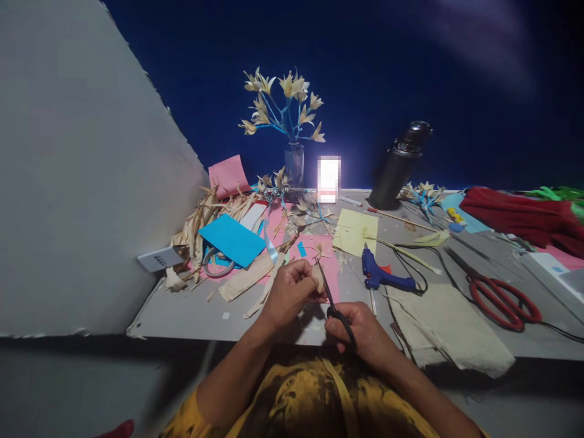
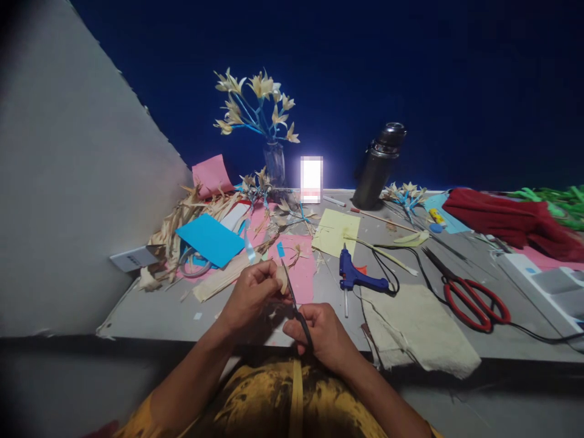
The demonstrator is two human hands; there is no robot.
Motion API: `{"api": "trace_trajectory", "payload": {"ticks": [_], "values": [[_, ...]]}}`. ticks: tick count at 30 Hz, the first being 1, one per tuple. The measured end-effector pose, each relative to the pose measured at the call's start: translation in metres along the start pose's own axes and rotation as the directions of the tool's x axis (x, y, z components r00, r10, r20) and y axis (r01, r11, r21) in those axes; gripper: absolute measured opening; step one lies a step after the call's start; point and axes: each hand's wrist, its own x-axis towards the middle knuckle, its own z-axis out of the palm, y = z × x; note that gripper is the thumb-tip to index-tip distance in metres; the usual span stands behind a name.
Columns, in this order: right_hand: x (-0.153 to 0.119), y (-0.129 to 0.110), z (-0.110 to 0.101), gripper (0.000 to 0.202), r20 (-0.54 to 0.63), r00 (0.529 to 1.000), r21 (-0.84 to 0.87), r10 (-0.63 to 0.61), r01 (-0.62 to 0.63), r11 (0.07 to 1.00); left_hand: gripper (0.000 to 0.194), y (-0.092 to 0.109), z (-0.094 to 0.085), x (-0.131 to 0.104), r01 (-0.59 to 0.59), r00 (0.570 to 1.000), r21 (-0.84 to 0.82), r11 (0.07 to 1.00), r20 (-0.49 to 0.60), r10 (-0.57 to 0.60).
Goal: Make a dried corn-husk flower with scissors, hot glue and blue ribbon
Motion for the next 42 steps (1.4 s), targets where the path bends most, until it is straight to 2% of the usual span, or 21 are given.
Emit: {"api": "trace_trajectory", "payload": {"ticks": [5, 7, 10, 13, 14, 17, 20, 22, 25, 27, 30, 31, 32, 34, 36, 38, 42], "values": [[0.000, 0.004, 0.001, 0.051, 0.016, 1.000, 0.039, -0.012, 0.011, 0.999, 0.015, 0.001, -0.001, 0.000, -0.011, 1.000, -0.006, 1.000, 0.025, 0.011], [0.002, 0.004, 0.001, 0.050, -0.017, 1.000, 0.075, -0.009, 0.010, 0.997, 0.014, 0.000, -0.002, 0.000, -0.002, 1.000, -0.008, 1.000, 0.030, 0.002], [0.005, -0.002, -0.002, 0.044, -0.162, 0.985, 0.141, -0.052, 0.075, 0.987, 0.013, -0.001, -0.004, 0.000, 0.007, 0.999, 0.004, 1.000, 0.032, -0.007], [0.009, -0.015, -0.010, 0.040, -0.344, 0.929, 0.109, -0.137, 0.184, 0.977, 0.015, -0.003, -0.004, 0.000, -0.003, 0.999, -0.001, 1.000, 0.054, 0.003], [0.010, -0.019, -0.013, 0.041, -0.370, 0.916, 0.101, -0.158, 0.208, 0.973, 0.016, -0.004, -0.004, 0.000, -0.008, 0.997, 0.000, 1.000, 0.071, 0.008], [0.014, -0.033, -0.019, 0.045, -0.332, 0.924, 0.131, -0.191, 0.246, 0.961, 0.018, -0.004, -0.002, -0.003, -0.019, 0.991, 0.054, 0.998, 0.133, 0.012], [0.017, -0.039, -0.019, 0.041, -0.306, 0.921, 0.115, -0.242, 0.288, 0.951, 0.018, -0.004, -0.002, -0.006, -0.015, 0.986, 0.123, 0.992, 0.168, -0.006], [0.019, -0.039, -0.018, 0.035, -0.338, 0.897, 0.093, -0.286, 0.334, 0.938, 0.021, -0.005, -0.003, -0.007, 0.032, 0.978, 0.056, 0.998, 0.205, -0.042], [0.020, -0.035, -0.016, 0.030, -0.332, 0.892, 0.167, -0.306, 0.375, 0.912, 0.029, -0.011, -0.004, -0.006, 0.203, 0.943, -0.196, 0.959, 0.303, -0.137], [0.020, -0.034, -0.015, 0.030, -0.279, 0.915, 0.284, -0.291, 0.368, 0.885, 0.035, -0.018, -0.004, -0.005, 0.357, 0.883, -0.301, 0.884, 0.417, -0.215], [0.020, -0.034, -0.012, 0.033, -0.234, 0.939, 0.431, -0.253, 0.334, 0.839, 0.037, -0.029, 0.001, -0.006, 0.551, 0.758, -0.332, 0.766, 0.584, -0.292], [0.020, -0.034, -0.011, 0.034, -0.233, 0.941, 0.452, -0.244, 0.327, 0.830, 0.034, -0.031, 0.003, -0.007, 0.579, 0.742, -0.356, 0.733, 0.603, -0.293], [0.020, -0.035, -0.011, 0.035, -0.239, 0.942, 0.461, -0.237, 0.325, 0.826, 0.029, -0.033, 0.005, -0.008, 0.588, 0.746, -0.392, 0.707, 0.601, -0.287], [0.020, -0.036, -0.012, 0.035, -0.252, 0.939, 0.457, -0.236, 0.330, 0.826, 0.023, -0.035, 0.008, -0.010, 0.574, 0.780, -0.472, 0.669, 0.564, -0.270], [0.021, -0.036, -0.013, 0.033, -0.258, 0.934, 0.453, -0.247, 0.343, 0.823, 0.023, -0.034, 0.010, -0.011, 0.562, 0.800, -0.512, 0.649, 0.537, -0.269], [0.021, -0.035, -0.013, 0.033, -0.240, 0.934, 0.477, -0.265, 0.351, 0.805, 0.025, -0.033, 0.010, -0.012, 0.571, 0.796, -0.515, 0.639, 0.538, -0.278], [0.021, -0.033, -0.011, 0.032, -0.213, 0.932, 0.546, -0.293, 0.362, 0.755, 0.026, -0.034, 0.010, -0.014, 0.612, 0.759, -0.499, 0.614, 0.590, -0.277]]}}
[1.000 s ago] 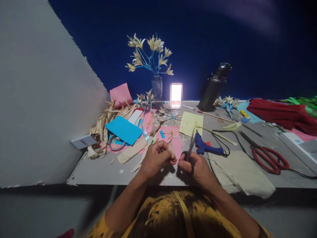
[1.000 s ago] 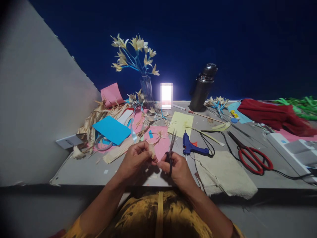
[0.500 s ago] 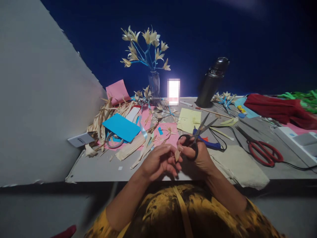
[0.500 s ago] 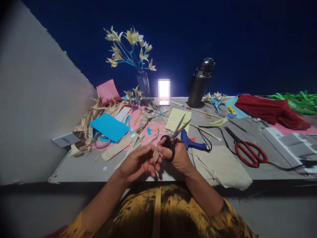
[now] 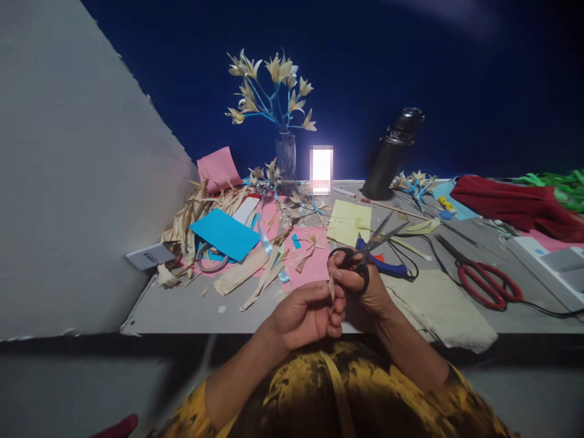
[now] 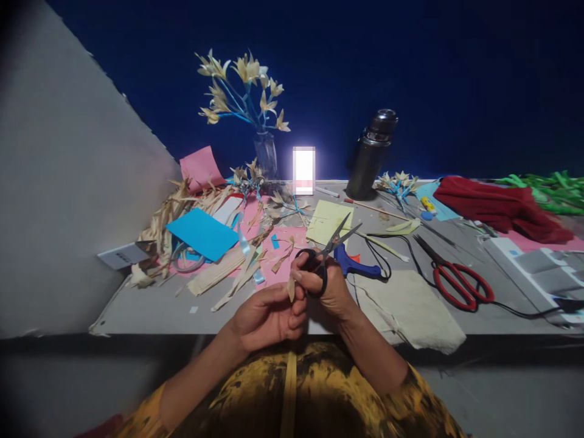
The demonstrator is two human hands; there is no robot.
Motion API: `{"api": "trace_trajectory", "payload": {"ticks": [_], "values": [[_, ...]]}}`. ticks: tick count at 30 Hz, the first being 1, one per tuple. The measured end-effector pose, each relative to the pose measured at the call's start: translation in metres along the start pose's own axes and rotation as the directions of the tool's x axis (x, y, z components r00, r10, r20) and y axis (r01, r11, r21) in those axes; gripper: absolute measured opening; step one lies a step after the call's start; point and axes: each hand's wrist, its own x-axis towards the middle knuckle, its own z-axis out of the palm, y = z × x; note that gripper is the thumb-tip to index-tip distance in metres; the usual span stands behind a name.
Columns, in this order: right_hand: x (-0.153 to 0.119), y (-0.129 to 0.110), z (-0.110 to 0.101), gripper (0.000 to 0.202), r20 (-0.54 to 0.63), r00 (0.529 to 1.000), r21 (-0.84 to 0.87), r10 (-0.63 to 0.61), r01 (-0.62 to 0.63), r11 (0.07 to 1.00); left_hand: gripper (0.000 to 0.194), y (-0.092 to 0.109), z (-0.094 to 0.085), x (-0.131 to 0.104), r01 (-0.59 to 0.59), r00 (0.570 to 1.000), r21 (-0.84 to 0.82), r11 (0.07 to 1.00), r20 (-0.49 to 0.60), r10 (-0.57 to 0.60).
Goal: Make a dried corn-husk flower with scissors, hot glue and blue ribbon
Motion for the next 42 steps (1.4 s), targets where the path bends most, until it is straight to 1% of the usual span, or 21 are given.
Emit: {"api": "trace_trajectory", "payload": {"ticks": [3, 5, 6, 8, 9, 10, 12, 13, 16, 17, 18, 21, 23, 28, 34, 37, 42], "values": [[0.000, 0.002, 0.001, 0.031, 0.015, 1.000, 0.028, -0.005, 0.005, 1.000, 0.025, -0.003, 0.001, 0.000, 0.011, 0.999, -0.024, 1.000, 0.041, -0.010], [0.002, 0.002, 0.000, 0.030, 0.010, 1.000, 0.018, -0.030, 0.030, 0.999, 0.023, -0.003, 0.003, -0.001, -0.018, 0.999, -0.028, 0.999, 0.047, 0.019], [0.002, 0.002, -0.001, 0.029, -0.006, 0.999, -0.008, -0.043, 0.043, 0.999, 0.022, -0.003, 0.005, -0.001, -0.052, 0.998, -0.015, 0.999, 0.031, 0.053], [0.003, 0.000, -0.006, 0.031, -0.046, 0.998, -0.119, -0.051, 0.046, 0.992, 0.023, -0.001, 0.009, -0.002, -0.167, 0.984, 0.058, 0.984, -0.058, 0.170], [0.002, -0.001, -0.009, 0.034, -0.056, 0.997, -0.202, -0.047, 0.035, 0.979, 0.025, 0.001, 0.010, -0.003, -0.230, 0.962, 0.115, 0.966, -0.123, 0.243], [0.001, -0.001, -0.013, 0.038, -0.052, 0.998, -0.290, -0.037, 0.020, 0.957, 0.028, 0.002, 0.011, -0.004, -0.282, 0.931, 0.175, 0.943, -0.190, 0.313], [-0.005, -0.001, -0.019, 0.047, 0.000, 1.000, -0.447, -0.015, 0.013, 0.894, 0.032, 0.005, 0.012, -0.005, -0.344, 0.855, 0.286, 0.895, -0.298, 0.424], [-0.009, 0.001, -0.022, 0.051, 0.032, 0.999, -0.495, 0.007, 0.010, 0.869, 0.034, 0.006, 0.011, -0.006, -0.364, 0.819, 0.330, 0.871, -0.333, 0.468], [-0.022, 0.010, -0.024, 0.058, 0.082, 0.987, -0.547, 0.136, -0.069, 0.834, 0.033, 0.006, 0.008, -0.005, -0.431, 0.721, 0.433, 0.791, -0.362, 0.591], [-0.025, 0.014, -0.023, 0.060, 0.102, 0.980, -0.546, 0.171, -0.089, 0.833, 0.032, 0.006, 0.007, -0.003, -0.452, 0.695, 0.457, 0.766, -0.357, 0.624], [-0.028, 0.018, -0.022, 0.062, 0.124, 0.973, -0.542, 0.196, -0.099, 0.835, 0.031, 0.006, 0.006, -0.002, -0.468, 0.679, 0.473, 0.747, -0.348, 0.646], [-0.033, 0.026, -0.017, 0.066, 0.174, 0.960, -0.535, 0.221, -0.097, 0.839, 0.029, 0.005, 0.005, 0.002, -0.476, 0.671, 0.506, 0.719, -0.320, 0.669], [-0.033, 0.029, -0.015, 0.067, 0.172, 0.958, -0.537, 0.229, -0.104, 0.837, 0.026, 0.004, 0.006, 0.003, -0.470, 0.671, 0.527, 0.708, -0.307, 0.674], [-0.032, 0.031, -0.014, 0.065, 0.148, 0.957, -0.512, 0.251, -0.143, 0.847, 0.025, 0.003, 0.007, 0.002, -0.475, 0.670, 0.544, 0.692, -0.286, 0.684], [-0.031, 0.031, -0.009, 0.070, 0.106, 0.961, -0.539, 0.256, -0.161, 0.827, 0.026, 0.002, 0.006, 0.001, -0.462, 0.636, 0.572, 0.678, -0.319, 0.702], [-0.030, 0.030, -0.006, 0.074, 0.076, 0.960, -0.558, 0.268, -0.182, 0.810, 0.025, 0.003, 0.005, 0.001, -0.459, 0.637, 0.576, 0.676, -0.316, 0.703], [-0.031, 0.030, -0.006, 0.072, 0.041, 0.957, -0.565, 0.286, -0.214, 0.797, 0.025, 0.002, 0.003, 0.002, -0.470, 0.641, 0.559, 0.683, -0.316, 0.700]]}}
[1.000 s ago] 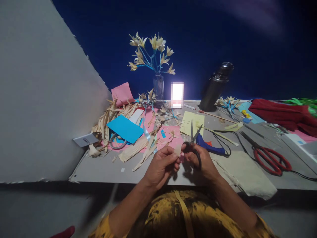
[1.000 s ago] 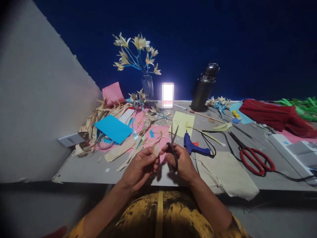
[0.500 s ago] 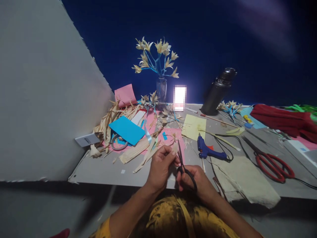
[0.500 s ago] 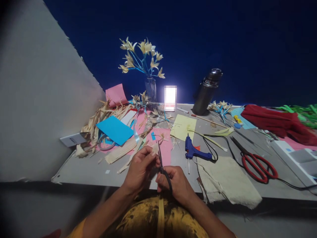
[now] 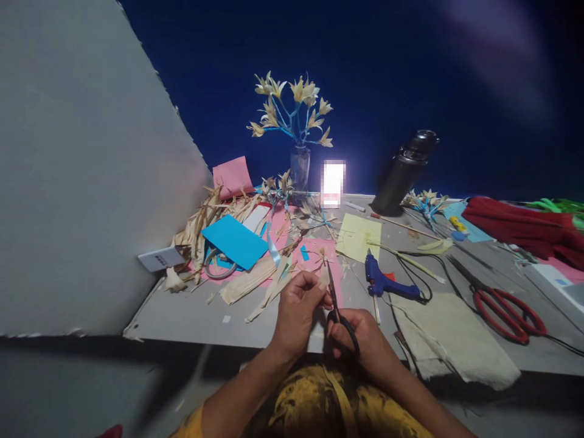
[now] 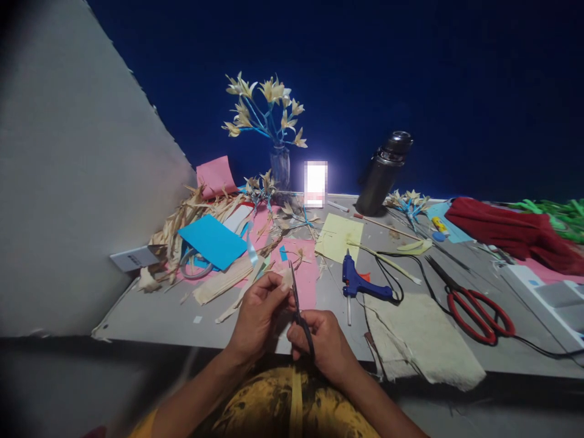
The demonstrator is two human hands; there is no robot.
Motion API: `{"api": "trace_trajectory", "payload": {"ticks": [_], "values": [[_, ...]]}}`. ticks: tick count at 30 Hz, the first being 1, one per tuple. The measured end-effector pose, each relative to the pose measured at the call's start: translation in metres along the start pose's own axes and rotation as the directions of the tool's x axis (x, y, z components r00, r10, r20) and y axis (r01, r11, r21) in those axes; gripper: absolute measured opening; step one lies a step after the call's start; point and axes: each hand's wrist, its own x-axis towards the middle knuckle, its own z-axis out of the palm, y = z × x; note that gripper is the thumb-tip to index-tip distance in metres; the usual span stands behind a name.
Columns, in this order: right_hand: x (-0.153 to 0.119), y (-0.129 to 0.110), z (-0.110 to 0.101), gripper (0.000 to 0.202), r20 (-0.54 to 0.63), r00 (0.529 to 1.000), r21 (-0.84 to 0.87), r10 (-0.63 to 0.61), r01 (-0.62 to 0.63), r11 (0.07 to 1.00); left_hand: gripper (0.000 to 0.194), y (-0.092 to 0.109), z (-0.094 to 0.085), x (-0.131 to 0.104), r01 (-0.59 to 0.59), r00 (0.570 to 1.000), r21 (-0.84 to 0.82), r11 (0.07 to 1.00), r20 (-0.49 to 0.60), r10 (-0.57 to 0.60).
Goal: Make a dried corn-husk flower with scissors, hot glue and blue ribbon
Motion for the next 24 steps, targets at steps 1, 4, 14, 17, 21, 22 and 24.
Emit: {"api": "trace_trajectory", "payload": {"ticks": [1, 4, 14, 17, 21, 22, 24], "values": [[0.0000, 0.0001, 0.0002, 0.072, -0.003, 1.000, -0.006, 0.002, -0.002, 1.000, 0.025, -0.0002, 0.0001, 0.0000, 0.001, 1.000, -0.002, 1.000, -0.001, -0.001], [0.0003, -0.0005, 0.0009, 0.074, -0.005, 1.000, -0.019, -0.015, 0.015, 1.000, 0.025, 0.0005, 0.0010, 0.0000, 0.001, 1.000, -0.002, 1.000, -0.008, -0.001], [0.0000, -0.0023, 0.0010, 0.062, -0.002, 1.000, -0.006, 0.010, -0.010, 1.000, 0.025, 0.0044, 0.0034, -0.0012, 0.000, 1.000, 0.041, 0.999, -0.022, 0.001], [-0.0002, -0.0008, 0.0009, 0.062, -0.017, 0.999, -0.002, 0.030, -0.030, 1.000, 0.026, 0.0031, 0.0028, -0.0016, 0.001, 1.000, 0.035, 0.999, -0.018, 0.000], [-0.0005, 0.0004, 0.0004, 0.063, -0.017, 0.999, 0.021, 0.029, -0.029, 0.999, 0.026, 0.0010, 0.0020, -0.0008, -0.002, 1.000, 0.020, 1.000, -0.007, 0.003], [-0.0007, 0.0002, 0.0004, 0.063, -0.012, 1.000, 0.016, 0.018, -0.018, 1.000, 0.026, 0.0006, 0.0021, -0.0005, -0.001, 1.000, 0.010, 1.000, -0.004, 0.001], [-0.0011, -0.0007, 0.0004, 0.064, -0.002, 1.000, 0.001, -0.016, 0.016, 1.000, 0.027, 0.0001, 0.0028, -0.0001, 0.002, 1.000, -0.011, 1.000, 0.003, -0.001]]}}
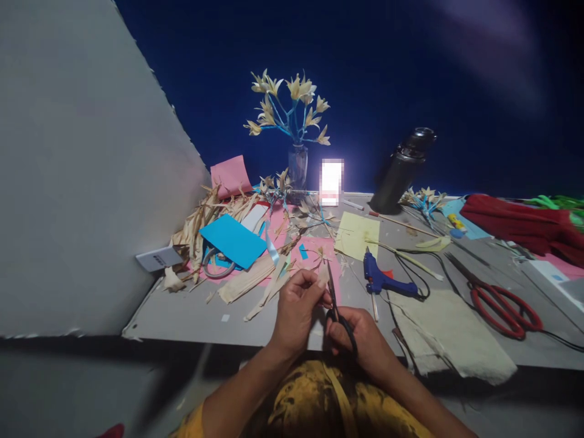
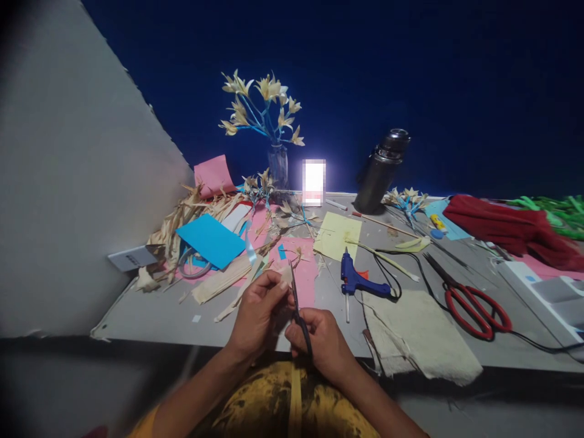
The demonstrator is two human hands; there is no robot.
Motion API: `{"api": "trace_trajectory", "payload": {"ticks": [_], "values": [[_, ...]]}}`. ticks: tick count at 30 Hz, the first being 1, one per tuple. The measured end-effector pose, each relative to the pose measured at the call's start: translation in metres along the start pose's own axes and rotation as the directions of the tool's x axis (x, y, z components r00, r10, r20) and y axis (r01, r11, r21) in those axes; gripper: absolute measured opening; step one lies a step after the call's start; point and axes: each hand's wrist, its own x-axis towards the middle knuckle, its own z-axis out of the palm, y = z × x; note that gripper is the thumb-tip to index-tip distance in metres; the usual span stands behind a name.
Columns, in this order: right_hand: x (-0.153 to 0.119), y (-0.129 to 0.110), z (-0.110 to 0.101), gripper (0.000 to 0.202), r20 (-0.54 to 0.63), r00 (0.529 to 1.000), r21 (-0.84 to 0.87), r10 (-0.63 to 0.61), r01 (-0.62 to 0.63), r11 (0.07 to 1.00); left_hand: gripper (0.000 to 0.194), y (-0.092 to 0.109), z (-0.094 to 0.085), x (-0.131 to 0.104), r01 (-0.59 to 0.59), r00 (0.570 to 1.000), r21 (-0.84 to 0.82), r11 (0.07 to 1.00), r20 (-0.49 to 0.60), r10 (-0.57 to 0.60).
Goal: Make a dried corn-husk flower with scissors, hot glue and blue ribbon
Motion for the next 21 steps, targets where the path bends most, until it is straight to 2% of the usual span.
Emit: {"api": "trace_trajectory", "payload": {"ticks": [3, 9, 14, 21], "values": [[0.000, -0.001, 0.000, 0.066, 0.007, 0.999, -0.011, -0.035, 0.035, 0.999, 0.028, -0.001, 0.002, 0.000, -0.008, 1.000, -0.017, 1.000, -0.006, 0.008], [0.000, -0.002, 0.002, 0.073, -0.015, 1.000, -0.020, -0.011, 0.011, 1.000, 0.029, -0.002, 0.005, 0.001, -0.012, 1.000, -0.030, 0.999, -0.025, 0.011], [0.000, -0.001, 0.003, 0.068, -0.008, 0.999, 0.003, -0.040, 0.040, 0.999, 0.030, -0.001, 0.009, 0.000, -0.022, 0.999, -0.054, 0.998, -0.050, 0.019], [0.000, 0.002, 0.004, 0.061, -0.040, 0.999, 0.019, 0.028, -0.027, 0.999, 0.030, 0.000, 0.010, 0.000, -0.005, 0.999, -0.089, 0.996, -0.053, 0.000]]}}
